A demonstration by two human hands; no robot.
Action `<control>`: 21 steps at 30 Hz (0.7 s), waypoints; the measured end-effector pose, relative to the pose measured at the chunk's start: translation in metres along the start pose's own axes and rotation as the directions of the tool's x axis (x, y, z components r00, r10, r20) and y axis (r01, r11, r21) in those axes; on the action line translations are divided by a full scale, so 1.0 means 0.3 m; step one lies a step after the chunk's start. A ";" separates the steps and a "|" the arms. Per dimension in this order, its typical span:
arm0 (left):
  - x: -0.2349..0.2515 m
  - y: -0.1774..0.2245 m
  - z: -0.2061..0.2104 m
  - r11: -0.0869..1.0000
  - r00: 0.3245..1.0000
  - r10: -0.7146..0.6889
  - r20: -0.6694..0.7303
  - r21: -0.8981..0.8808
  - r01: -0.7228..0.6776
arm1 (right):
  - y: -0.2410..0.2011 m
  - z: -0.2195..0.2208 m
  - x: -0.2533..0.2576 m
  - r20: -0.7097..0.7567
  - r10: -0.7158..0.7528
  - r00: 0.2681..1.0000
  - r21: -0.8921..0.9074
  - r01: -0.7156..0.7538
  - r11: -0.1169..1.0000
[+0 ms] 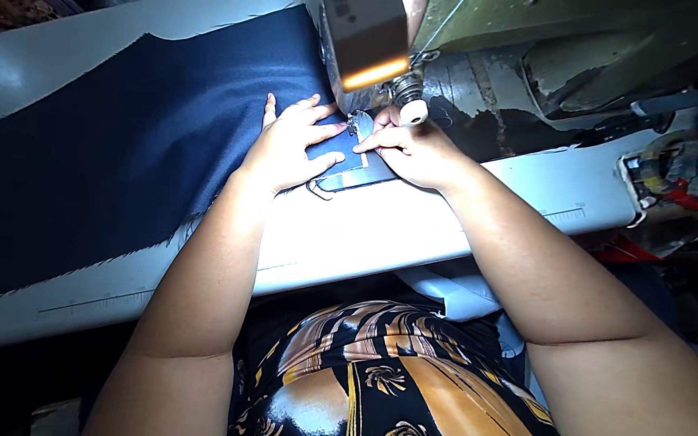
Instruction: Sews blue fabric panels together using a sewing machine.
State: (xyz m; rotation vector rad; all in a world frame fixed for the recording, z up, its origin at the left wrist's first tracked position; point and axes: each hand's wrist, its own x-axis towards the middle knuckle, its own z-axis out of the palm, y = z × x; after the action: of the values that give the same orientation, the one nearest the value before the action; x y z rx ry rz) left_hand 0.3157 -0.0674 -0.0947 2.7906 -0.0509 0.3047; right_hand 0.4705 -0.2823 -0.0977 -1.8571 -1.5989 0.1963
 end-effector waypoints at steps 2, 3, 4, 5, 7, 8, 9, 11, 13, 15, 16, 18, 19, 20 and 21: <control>-0.001 0.001 0.000 1.000 1.000 0.003 -0.002 0.003 -0.003 | 0.002 0.002 -0.001 -0.010 -0.009 1.000 -0.003 0.009 1.000; 0.000 0.001 0.001 1.000 1.000 0.002 -0.004 0.005 -0.002 | 0.005 0.004 -0.001 -0.011 -0.015 1.000 -0.005 0.015 1.000; 0.001 0.001 0.000 1.000 1.000 0.003 -0.006 0.007 -0.002 | 0.010 0.003 0.001 -0.012 -0.024 1.000 -0.007 0.024 1.000; 0.002 0.000 -0.001 1.000 1.000 0.002 -0.004 0.004 -0.002 | 0.011 0.001 0.003 -0.009 -0.024 1.000 -0.003 0.023 1.000; 0.004 -0.002 0.000 1.000 1.000 0.003 -0.001 -0.005 -0.003 | 0.007 -0.006 0.004 -0.022 -0.002 1.000 0.014 0.003 1.000; 0.001 -0.001 0.001 1.000 1.000 0.005 0.004 -0.007 -0.005 | 0.005 -0.005 0.001 -0.054 0.012 0.998 0.019 -0.011 1.000; -0.004 0.003 -0.002 1.000 1.000 0.003 0.020 -0.005 -0.003 | 0.004 -0.003 -0.003 -0.093 0.026 0.995 0.035 -0.023 0.999; -0.030 0.022 -0.023 1.000 0.998 -0.011 0.057 0.013 0.011 | -0.002 -0.008 -0.005 -0.149 0.099 0.984 0.119 -0.081 0.989; -0.112 0.058 -0.039 1.000 0.998 -0.021 0.067 0.021 0.020 | -0.030 -0.034 -0.023 -0.115 0.220 0.969 0.193 -0.195 0.962; -0.244 0.127 -0.040 0.999 0.997 -0.039 0.069 0.014 0.038 | -0.066 -0.053 -0.081 -0.083 0.266 0.960 0.183 -0.248 0.951; -0.312 0.174 -0.034 0.999 0.996 -0.049 0.070 0.012 0.049 | -0.083 -0.050 -0.113 -0.096 0.256 0.962 0.168 -0.238 0.957; -0.419 0.276 -0.015 0.998 0.995 -0.064 0.074 0.006 0.064 | -0.119 -0.022 -0.154 -0.102 0.234 0.967 0.121 -0.221 0.968; -0.450 0.321 -0.005 0.997 0.995 -0.075 0.067 0.001 0.075 | -0.140 -0.004 -0.154 -0.069 0.238 0.969 0.084 -0.232 0.969; -0.465 0.356 0.002 0.996 0.995 -0.083 0.061 -0.008 0.084 | -0.161 0.016 -0.142 -0.036 0.236 0.971 0.047 -0.235 0.971; -0.466 0.381 0.006 0.996 0.995 -0.089 0.049 -0.015 0.090 | -0.184 0.035 -0.122 -0.004 0.229 0.974 0.002 -0.229 0.974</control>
State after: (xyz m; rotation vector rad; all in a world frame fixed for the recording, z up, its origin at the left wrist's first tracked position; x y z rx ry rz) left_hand 0.1716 -0.1760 -0.0897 2.7737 0.0595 0.2145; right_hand 0.4108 -0.3107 -0.0855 -2.0376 -1.3791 0.2945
